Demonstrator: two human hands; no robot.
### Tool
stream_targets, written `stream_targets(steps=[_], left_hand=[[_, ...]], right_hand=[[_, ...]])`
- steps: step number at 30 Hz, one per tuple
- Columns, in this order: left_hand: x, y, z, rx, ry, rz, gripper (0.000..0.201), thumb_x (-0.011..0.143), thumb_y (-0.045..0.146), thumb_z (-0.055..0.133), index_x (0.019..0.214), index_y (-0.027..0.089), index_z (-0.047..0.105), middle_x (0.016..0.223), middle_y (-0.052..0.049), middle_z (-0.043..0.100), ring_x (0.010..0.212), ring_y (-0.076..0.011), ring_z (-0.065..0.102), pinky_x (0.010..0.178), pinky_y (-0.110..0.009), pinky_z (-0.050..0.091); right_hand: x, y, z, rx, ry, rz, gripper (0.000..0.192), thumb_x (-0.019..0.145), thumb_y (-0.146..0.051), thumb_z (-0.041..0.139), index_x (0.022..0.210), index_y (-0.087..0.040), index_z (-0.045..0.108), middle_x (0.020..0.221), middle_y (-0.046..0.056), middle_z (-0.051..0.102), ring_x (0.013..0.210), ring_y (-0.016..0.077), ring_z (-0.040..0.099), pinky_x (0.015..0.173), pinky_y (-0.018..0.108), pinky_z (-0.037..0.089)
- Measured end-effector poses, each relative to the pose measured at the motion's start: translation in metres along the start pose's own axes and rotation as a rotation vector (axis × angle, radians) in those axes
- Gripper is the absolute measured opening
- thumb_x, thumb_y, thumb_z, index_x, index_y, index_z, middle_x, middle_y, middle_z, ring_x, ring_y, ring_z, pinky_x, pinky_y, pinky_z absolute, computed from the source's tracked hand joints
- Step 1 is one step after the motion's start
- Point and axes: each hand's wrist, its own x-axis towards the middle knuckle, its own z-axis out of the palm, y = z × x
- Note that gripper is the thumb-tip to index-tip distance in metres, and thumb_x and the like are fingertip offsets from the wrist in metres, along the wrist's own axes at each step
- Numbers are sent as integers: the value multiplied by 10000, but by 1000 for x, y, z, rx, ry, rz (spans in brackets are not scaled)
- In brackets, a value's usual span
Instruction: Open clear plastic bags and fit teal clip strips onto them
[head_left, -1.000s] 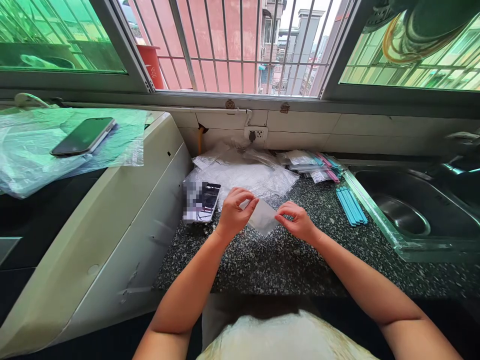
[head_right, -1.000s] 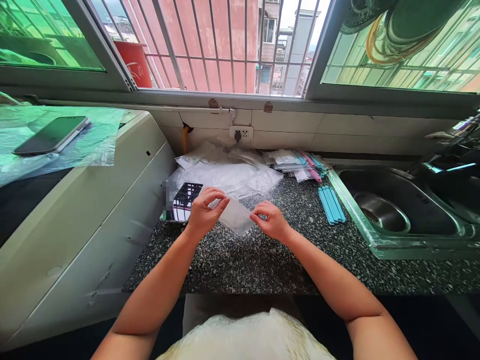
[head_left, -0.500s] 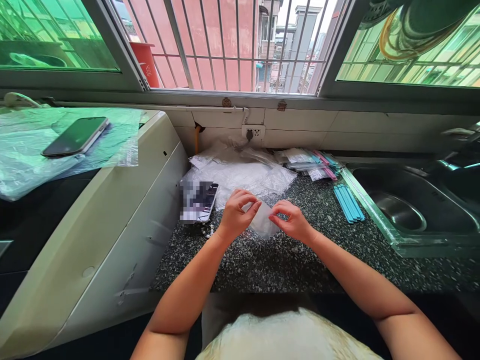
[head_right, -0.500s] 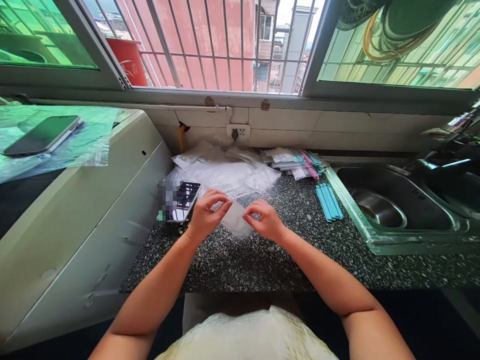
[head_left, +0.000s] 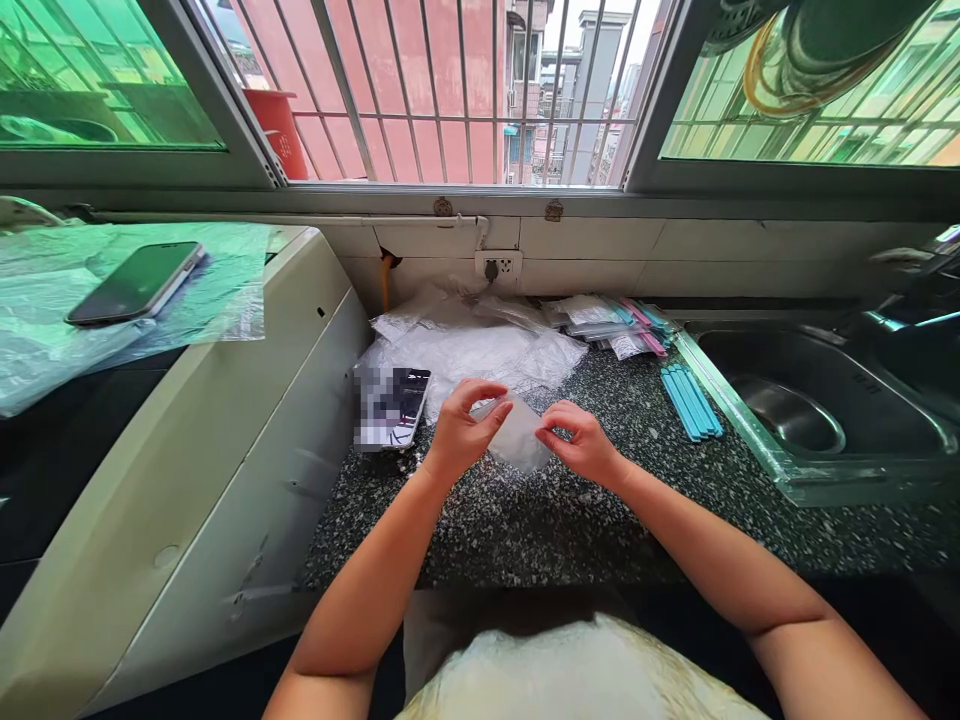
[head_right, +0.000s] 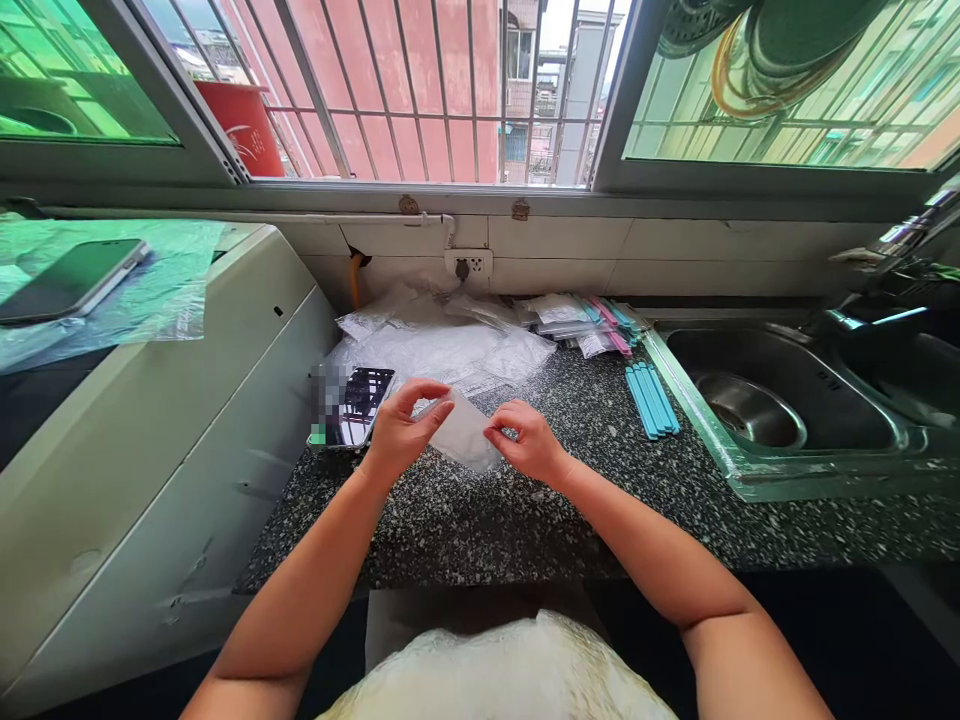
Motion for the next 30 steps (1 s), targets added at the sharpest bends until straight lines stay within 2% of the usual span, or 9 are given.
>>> stream_targets(steps=[2, 4, 8, 11, 18, 23, 30], left_hand=[[0, -2, 0, -38, 14, -43, 245, 772, 237, 644, 1010, 197, 596, 825, -24, 634, 779, -135, 596, 750, -293, 497], [0, -3, -1, -35, -12, -70, 313, 756, 252, 662, 1056, 199, 589, 819, -21, 634, 775, -133, 597, 754, -290, 500], [2, -4, -3, -13, -66, -72, 97, 759, 258, 646, 817, 180, 647, 788, -36, 651, 751, -145, 605, 701, -289, 506], [2, -3, -3, -21, -69, -81, 83, 779, 230, 609, 721, 178, 636, 724, -27, 644, 708, -143, 598, 664, -282, 499], [3, 0, -3, -52, -61, -147, 96, 769, 229, 603, 703, 167, 633, 709, -25, 630, 695, -136, 580, 659, -268, 478], [2, 2, 0, -49, -103, -149, 82, 764, 205, 604, 698, 165, 632, 705, -24, 631, 701, -137, 579, 673, -267, 471], [1, 2, 1, -49, -114, -137, 86, 765, 215, 600, 702, 169, 634, 716, -28, 640, 707, -139, 584, 678, -268, 469]], right_hand=[[0, 0, -1, 8, 8, -7, 202, 851, -260, 535, 660, -199, 554, 664, 22, 586, 672, 153, 509, 652, 300, 394], [0, 1, -1, 14, 21, -10, 201, 849, -262, 540, 658, -199, 552, 664, 21, 589, 668, 152, 511, 653, 301, 393], [0, 2, 0, 29, 33, 15, 219, 848, -279, 541, 643, -202, 545, 654, 16, 583, 664, 150, 512, 653, 300, 392], [-1, 3, 2, 49, 28, 36, 227, 846, -287, 541, 636, -201, 543, 646, 13, 577, 656, 147, 510, 648, 299, 394], [0, 3, 1, 56, 18, 36, 212, 843, -282, 543, 650, -195, 560, 654, 17, 593, 658, 143, 519, 641, 296, 405], [2, -3, -2, 99, 71, 6, 100, 809, -277, 594, 747, -198, 596, 733, 24, 625, 724, 151, 553, 688, 307, 433], [4, -6, -1, 74, 94, -4, 154, 826, -229, 565, 676, -203, 587, 678, 14, 610, 676, 142, 546, 652, 297, 427]])
